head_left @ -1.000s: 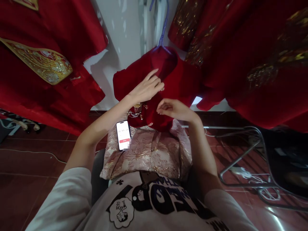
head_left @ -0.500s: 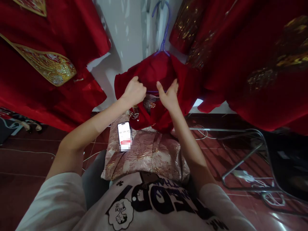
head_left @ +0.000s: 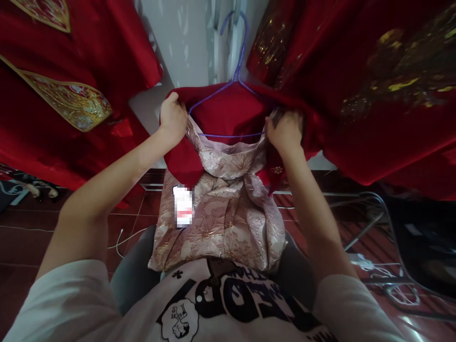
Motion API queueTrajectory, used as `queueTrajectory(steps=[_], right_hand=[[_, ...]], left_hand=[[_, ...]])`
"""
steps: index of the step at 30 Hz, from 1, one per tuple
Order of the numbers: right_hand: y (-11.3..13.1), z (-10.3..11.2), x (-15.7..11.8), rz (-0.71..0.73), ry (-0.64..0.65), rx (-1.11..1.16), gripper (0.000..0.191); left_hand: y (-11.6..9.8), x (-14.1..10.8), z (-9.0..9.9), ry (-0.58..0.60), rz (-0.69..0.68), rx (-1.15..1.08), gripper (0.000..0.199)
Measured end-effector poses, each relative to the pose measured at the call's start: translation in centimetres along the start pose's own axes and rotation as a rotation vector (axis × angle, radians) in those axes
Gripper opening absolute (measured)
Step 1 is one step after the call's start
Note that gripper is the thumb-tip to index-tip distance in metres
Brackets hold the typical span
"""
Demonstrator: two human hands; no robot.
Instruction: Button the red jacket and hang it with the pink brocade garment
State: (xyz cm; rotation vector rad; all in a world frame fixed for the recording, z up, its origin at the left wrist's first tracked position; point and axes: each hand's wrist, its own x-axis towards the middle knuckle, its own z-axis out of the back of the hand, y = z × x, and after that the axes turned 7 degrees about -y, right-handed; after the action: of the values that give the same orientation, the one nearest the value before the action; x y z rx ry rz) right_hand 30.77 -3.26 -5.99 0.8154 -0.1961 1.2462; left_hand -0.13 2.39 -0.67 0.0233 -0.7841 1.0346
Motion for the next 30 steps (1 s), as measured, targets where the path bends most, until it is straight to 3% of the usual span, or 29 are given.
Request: queueTrajectory(steps=[2,5,7,9,11,14,16,18,23,28,30], right_hand=[[-0.5,0.5,0.3,0.015,-0.005,0.009,0.057],[-0.7,2.2,0.7,0.053,0.021,0.059,0.062],[-0.4,4.4,0.9,0.040,0.116,0.039,0.059],[0.2,7.1,1.1,0.002,0.298,-0.021,0.050],[0.7,9.6,1.0,-0.009,0.432,-0.020,0.044],[1.0,11.3,0.4,0.012,0.442,0.153,0.032],[0.9,11.1,-0.2,0.036,0.357,0.304,0.023],[0.8,10.3,-0.7,0.049,0.257,0.391,0.018],[0.7,8.4,-1.4,0.039,0.054,0.339,0.016],[0.4,7.8,-1.3,0.027,0.042,0.317,0.019],[0.3,7.6,-1.3,0.036,0.038,0.335,0.021]], left_hand=[[0.0,-0.3,0.9,0.067,0.025,0.022,0.067],[0.6,-1.0,2.9,0.170,-0.077,0.058,0.054],[1.3,-1.4,4.1,0.224,-0.162,0.110,0.042],[2.4,-1.4,4.9,0.258,-0.198,0.190,0.036],[3.6,-1.3,5.1,0.299,-0.163,0.228,0.037],[4.8,-1.0,4.6,0.318,0.001,0.074,0.046],[4.7,-1.0,4.0,0.290,0.098,-0.001,0.050],[4.0,-1.1,3.3,0.249,0.155,0.062,0.048],[2.8,-0.7,2.2,0.251,0.218,0.159,0.052],[4.4,-0.5,3.0,0.408,0.426,0.286,0.087],[4.5,-0.9,3.4,0.392,0.417,0.291,0.092]])
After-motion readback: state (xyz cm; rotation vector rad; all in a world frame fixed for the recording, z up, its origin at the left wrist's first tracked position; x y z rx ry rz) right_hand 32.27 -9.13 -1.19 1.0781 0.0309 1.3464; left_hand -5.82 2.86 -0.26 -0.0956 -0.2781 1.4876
